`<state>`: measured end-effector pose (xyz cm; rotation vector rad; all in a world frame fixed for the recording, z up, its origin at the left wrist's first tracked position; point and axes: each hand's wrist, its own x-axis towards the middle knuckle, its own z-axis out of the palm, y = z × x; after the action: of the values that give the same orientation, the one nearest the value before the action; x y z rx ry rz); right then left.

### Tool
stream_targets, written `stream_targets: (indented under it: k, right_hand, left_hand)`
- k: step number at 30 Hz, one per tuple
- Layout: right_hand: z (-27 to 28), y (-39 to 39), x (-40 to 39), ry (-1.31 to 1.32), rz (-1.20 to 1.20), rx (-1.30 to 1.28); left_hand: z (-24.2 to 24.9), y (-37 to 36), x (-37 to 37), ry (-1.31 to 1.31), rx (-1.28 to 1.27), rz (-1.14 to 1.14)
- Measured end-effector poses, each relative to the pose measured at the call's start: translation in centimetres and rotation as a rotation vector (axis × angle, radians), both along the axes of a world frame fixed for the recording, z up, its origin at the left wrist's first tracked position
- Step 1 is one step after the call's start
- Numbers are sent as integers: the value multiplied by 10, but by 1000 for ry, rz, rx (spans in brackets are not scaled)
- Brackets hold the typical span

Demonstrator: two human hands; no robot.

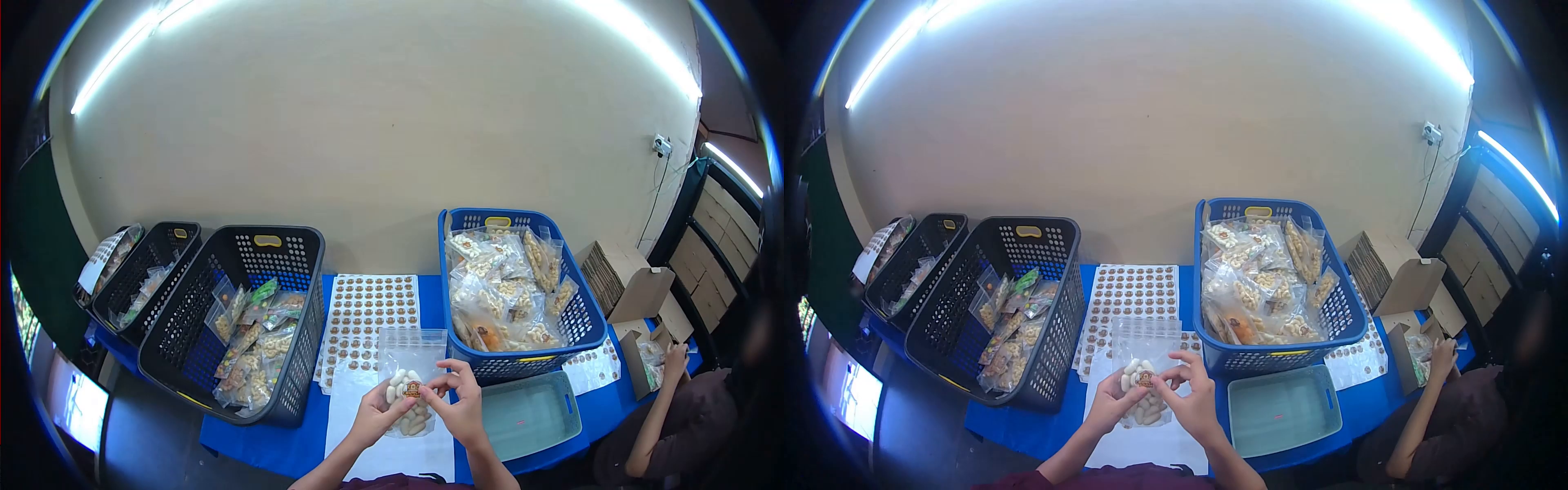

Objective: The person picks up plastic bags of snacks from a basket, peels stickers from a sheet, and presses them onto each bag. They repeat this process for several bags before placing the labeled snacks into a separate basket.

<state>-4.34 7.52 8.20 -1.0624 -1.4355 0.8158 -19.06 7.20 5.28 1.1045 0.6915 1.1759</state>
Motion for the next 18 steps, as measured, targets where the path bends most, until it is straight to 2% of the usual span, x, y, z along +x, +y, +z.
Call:
stream_targets:
  k: [13, 16, 18]
  right_hand:
    - [-13, -9, -3, -183, -95, -24]
    - [-13, -13, -4, -194, -261, -28]
    - [-29, -6, 1, 83, -46, -94]
  left_hand:
    - [-18, -5, 8, -9, -35, 38]
    - [-18, -9, 6, -16, -47, 80]
    - [-20, -12, 4, -19, -49, 55]
